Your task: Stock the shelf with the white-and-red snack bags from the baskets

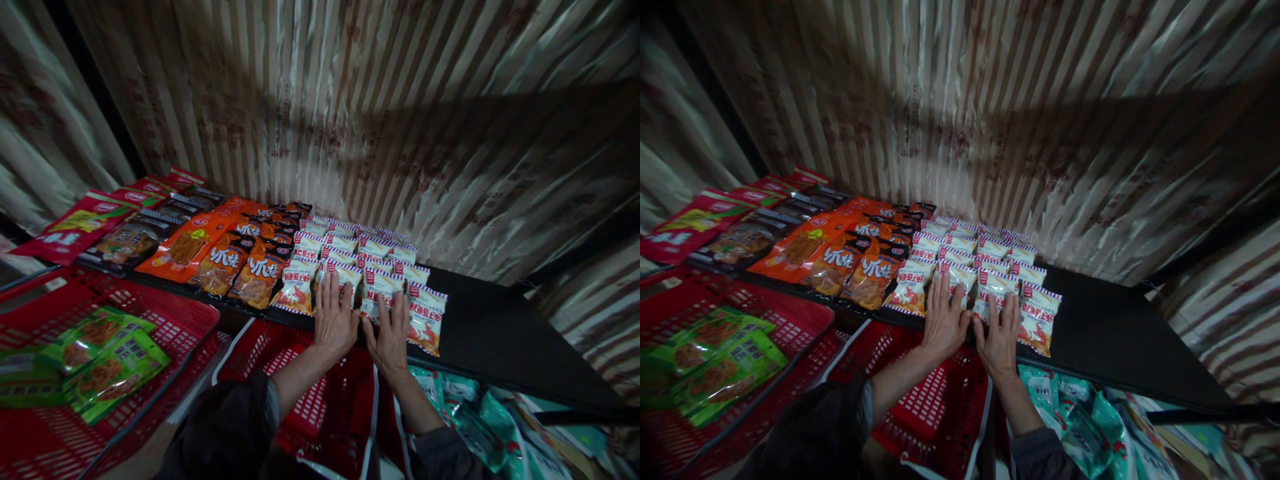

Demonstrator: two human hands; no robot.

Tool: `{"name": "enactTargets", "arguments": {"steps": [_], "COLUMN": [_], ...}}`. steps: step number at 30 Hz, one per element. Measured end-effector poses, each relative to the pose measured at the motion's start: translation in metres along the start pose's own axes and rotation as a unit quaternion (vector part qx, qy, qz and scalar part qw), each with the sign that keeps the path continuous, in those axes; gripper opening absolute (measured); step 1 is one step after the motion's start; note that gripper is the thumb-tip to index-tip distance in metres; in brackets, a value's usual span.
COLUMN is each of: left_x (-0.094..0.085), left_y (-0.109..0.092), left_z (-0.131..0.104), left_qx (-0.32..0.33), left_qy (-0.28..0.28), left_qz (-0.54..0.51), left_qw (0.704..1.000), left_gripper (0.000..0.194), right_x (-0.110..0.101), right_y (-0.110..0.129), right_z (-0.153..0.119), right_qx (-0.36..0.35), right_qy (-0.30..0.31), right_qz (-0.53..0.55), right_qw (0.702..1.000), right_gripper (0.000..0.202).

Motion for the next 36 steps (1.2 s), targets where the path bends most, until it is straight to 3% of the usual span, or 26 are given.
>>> {"name": "enactTargets", "arguments": {"steps": [5,9,14,17,22,28,36], "left_x": [-0.014,-0.03,-0.041,-0.046,-0.047,-0.039,-0.024], "left_y": [0.014,0.042,0.076,0.088,0.095,0.097,0.104], "left_z": [0.012,0.024,0.028,0.024,0.014,0.01,0.009], "left_qx": [-0.041,-0.104,-0.16,-0.169,-0.161,-0.15,-0.154], "left_qy": [0.002,-0.004,0.029,0.044,0.088,0.123,0.067], "left_qz": [0.024,0.045,0.075,0.084,0.075,0.051,-0.027], "left_qw": [0.999,0.993,0.984,0.981,0.98,0.98,0.985], "left_gripper": [0.056,0.049,0.045,0.045,0.043,0.044,0.044], "right_x": [-0.008,-0.008,0.012,0.032,0.061,0.069,0.072], "right_y": [0.015,0.049,0.097,0.113,0.118,0.123,0.122], "right_z": [0.008,0.018,0.022,0.021,0.02,0.023,0.027], "right_qx": [-0.015,-0.021,-0.019,-0.006,0.039,0.069,0.05], "right_qy": [-0.008,-0.001,0.064,0.095,0.136,0.165,0.146], "right_qz": [0.009,0.065,0.195,0.238,0.242,0.203,0.276], "right_qw": [1.0,0.998,0.979,0.967,0.96,0.963,0.949], "right_gripper": [0.069,0.065,0.058,0.056,0.059,0.064,0.071]}}
Point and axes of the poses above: each hand's wrist, its own z-axis towards the middle knuckle, its own x-axis out of the palm, y = z × x, the point moved 5 cm from there along z, towards the middle knuckle, and after that the axes turned 13 degrees about z, right-handed, at the moved point
